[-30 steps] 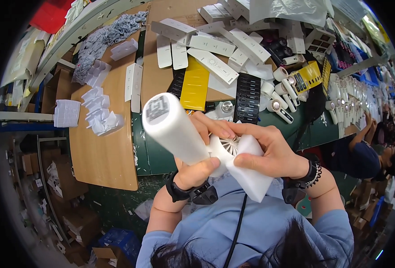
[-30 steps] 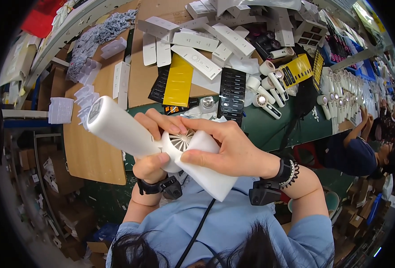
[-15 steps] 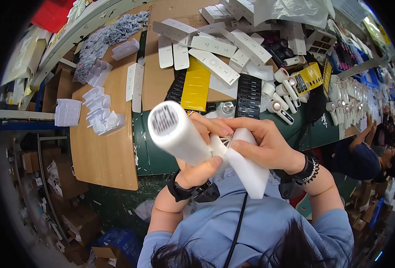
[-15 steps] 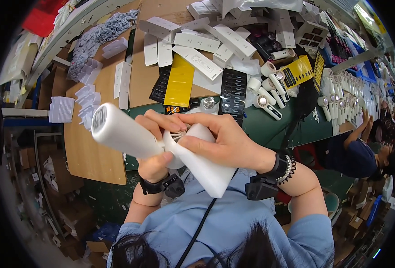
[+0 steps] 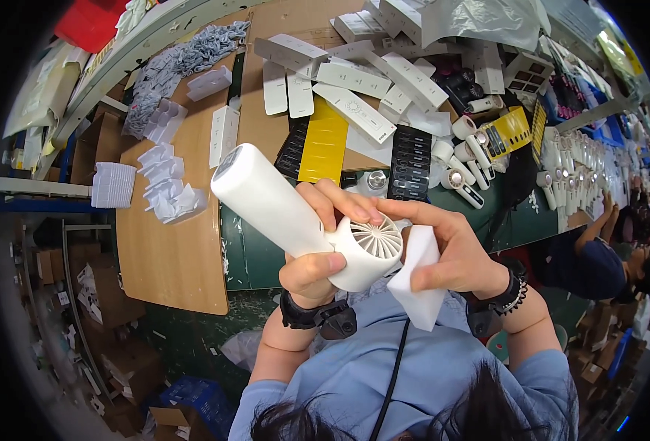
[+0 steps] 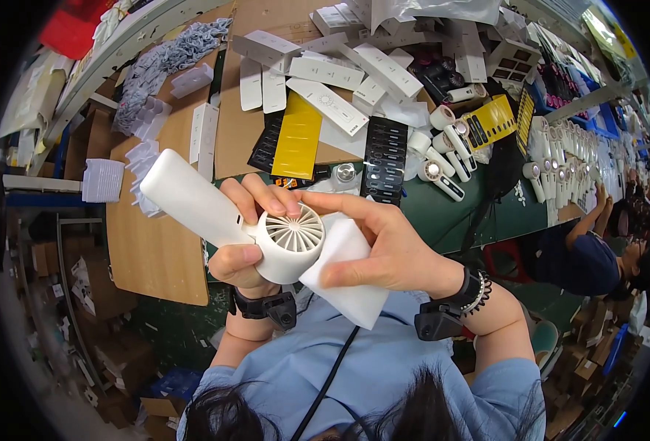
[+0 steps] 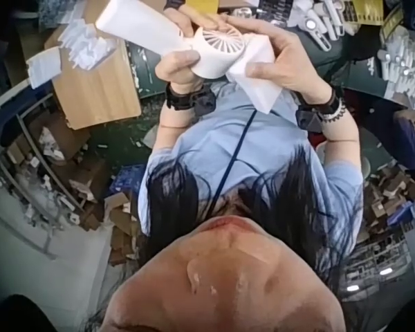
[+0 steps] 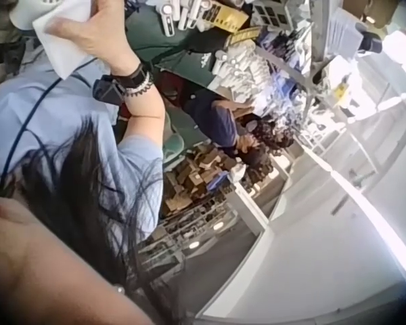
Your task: The person wipes a handheld fan with a cloth, turns it over, and wipes the other side. They then rub the fan's edges with a file and wipe the fan again with the cloth.
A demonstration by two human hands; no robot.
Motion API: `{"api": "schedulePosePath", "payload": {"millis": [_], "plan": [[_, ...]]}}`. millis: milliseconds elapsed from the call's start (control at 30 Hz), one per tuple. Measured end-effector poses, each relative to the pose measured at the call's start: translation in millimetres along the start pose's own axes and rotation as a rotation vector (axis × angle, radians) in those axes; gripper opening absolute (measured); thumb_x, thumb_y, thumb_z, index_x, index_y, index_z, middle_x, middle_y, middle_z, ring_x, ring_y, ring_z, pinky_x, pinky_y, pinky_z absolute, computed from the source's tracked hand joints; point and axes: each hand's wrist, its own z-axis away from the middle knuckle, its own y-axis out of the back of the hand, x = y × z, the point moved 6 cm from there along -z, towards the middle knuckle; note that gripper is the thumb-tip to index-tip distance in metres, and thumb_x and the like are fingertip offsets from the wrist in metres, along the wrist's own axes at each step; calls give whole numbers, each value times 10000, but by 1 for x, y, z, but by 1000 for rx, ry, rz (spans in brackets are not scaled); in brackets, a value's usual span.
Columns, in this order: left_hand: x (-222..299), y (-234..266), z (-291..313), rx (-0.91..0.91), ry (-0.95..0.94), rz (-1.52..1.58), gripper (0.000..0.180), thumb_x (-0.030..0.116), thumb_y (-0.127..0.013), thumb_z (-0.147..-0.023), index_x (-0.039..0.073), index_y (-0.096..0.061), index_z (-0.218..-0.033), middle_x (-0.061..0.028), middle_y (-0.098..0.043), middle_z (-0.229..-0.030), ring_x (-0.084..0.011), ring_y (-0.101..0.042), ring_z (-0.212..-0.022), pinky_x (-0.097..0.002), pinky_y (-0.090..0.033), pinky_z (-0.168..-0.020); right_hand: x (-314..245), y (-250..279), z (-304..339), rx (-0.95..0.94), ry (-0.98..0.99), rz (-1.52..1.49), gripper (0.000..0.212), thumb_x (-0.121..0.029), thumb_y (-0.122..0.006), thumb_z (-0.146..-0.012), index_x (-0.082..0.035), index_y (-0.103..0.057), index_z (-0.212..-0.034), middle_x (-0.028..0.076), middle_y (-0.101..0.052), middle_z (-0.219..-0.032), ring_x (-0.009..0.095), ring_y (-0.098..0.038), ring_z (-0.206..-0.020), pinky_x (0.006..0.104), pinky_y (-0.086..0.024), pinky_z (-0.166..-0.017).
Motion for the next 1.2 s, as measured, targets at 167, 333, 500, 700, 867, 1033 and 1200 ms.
{"api": "schedulePosePath", "payload": {"millis": [167,333,500,700,867,1033,1200], "plan": [[2,0,-2,-31,-8,-39,356,158,-548,-484,73,-361,-774,-132,-486,-805,-295,-540,-808,-420,-411,-879,-4,7,2,10,59,-3,575,-208,-822,-610,-32,-525,-1070,68,-581,-877,93,-521,-767,218,-411,-698],[6,2,-3,-34,-43,-106,359,161,-569,-499,77,-361,-780,-129,-495,-814,-290,-547,-819,-415,-392,-910,-9,14,2,-74,42,129,402,-187,-817,-603,-56,-544,-868,75,-573,-825,112,-521,-753,239,-406,-684],[5,-3,-3,-72,-52,-165,372,186,-634,-573,79,-358,-799,-126,-499,-839,-275,-551,-852,-418,-377,-936,-13,9,4,-85,-13,116,331,-187,-787,-636,-50,-554,-826,82,-568,-877,121,-518,-793,238,-399,-696],[7,-10,0,-145,-101,-328,367,214,-659,-672,77,-352,-821,-121,-494,-879,-262,-546,-884,-426,-383,-934,-5,10,-4,-39,32,294,387,-224,-755,-688,-36,-526,-937,88,-559,-999,120,-513,-870,246,-401,-749],[6,-14,4,-218,-118,-368,352,208,-647,-689,77,-349,-823,-116,-493,-889,-255,-547,-893,-432,-406,-908,2,6,-5,3,60,95,565,-257,-751,-702,-8,-478,-1130,90,-538,-1115,134,-514,-999,268,-404,-858],[11,-23,12,-176,-163,-546,382,210,-679,-637,72,-361,-798,-112,-486,-828,-266,-551,-817,-423,-417,-871,4,4,0,-50,-10,234,642,-269,-739,-718,10,-450,-1219,94,-543,-1149,143,-516,-1047,283,-407,-891],[8,-27,16,-252,-157,-691,398,243,-697,-671,74,-363,-807,-111,-495,-847,-262,-556,-835,-425,-420,-869,0,2,3,-63,45,336,656,-270,-731,-724,16,-449,-1243,92,-573,-1125,126,-552,-979,274,-443,-829]]}}
